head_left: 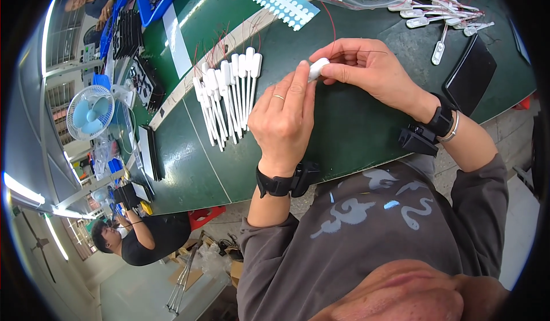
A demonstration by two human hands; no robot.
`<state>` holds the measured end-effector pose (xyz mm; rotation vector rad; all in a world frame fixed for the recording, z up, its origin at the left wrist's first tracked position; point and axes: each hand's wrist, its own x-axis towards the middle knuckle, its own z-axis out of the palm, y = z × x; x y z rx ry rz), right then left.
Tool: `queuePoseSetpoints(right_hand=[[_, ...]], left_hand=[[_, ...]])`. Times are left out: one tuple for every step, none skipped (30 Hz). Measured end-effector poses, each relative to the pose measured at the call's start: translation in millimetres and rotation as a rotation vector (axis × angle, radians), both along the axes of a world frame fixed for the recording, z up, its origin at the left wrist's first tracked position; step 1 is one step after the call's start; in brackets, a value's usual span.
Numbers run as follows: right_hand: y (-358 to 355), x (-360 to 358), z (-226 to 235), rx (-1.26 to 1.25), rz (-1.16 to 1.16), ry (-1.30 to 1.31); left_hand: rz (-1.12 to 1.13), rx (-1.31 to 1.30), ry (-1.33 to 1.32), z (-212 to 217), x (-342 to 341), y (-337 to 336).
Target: The person assembles electronic components by hand, picking up a white plastic housing and a thin white rod, then inserting the rod into the housing. They thread a red wire through the assembly and place the completed unit onto the green workbench.
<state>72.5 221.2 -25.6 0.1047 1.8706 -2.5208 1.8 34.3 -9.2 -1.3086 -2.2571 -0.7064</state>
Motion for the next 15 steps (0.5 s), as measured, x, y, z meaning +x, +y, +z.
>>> queuePoseSetpoints(right_hand=[[-1,1,1,-0.015,-0.025,0.022],[-1,2,2,-0.012,-0.02,0.022],[-1,2,2,0.006,-0.027,0.033],[-1,3,3,0.023,-0.034,0.043],[-2,3,4,0.04,-0.041,0.054],[-2,4,7,0.043,-0.035,0.054],[-1,6,11,0.1,-0.033,0.086],[-1,8,14,0.158,-0.031,0.12],[-1,8,16,0.215,-0.029,0.153],[-1,8,15,0.216,-0.021,0.153],[-1,8,13,0.23,-0.024,0.163],[-1,8,12,0.243,-0.031,0.174],[-1,8,12,0.257,-0.037,0.185],[0,8,12,0.258,-0.033,0.184],[0,8,13,0.28,-0.029,0.192]], left_hand=[[-0.001,0.011,0.015,0,0,1],[-0.001,0.022,0.028,0,1,1],[-0.001,0.032,0.041,0,2,0],[0.004,0.035,0.041,0,2,0],[-0.012,0.094,-0.063,0,3,-1],[-0.027,0.154,-0.166,0,4,-2],[-0.04,0.213,-0.271,0,5,-3],[-0.032,0.215,-0.271,0,5,-4],[-0.031,0.224,-0.314,0,6,-4],[-0.031,0.234,-0.358,1,6,-4],[-0.03,0.244,-0.401,1,6,-4],[-0.026,0.246,-0.401,2,7,-4],[-0.028,0.251,-0.421,3,7,-4],[-0.03,0.255,-0.442,4,8,-5],[-0.032,0.261,-0.463,4,8,-5]])
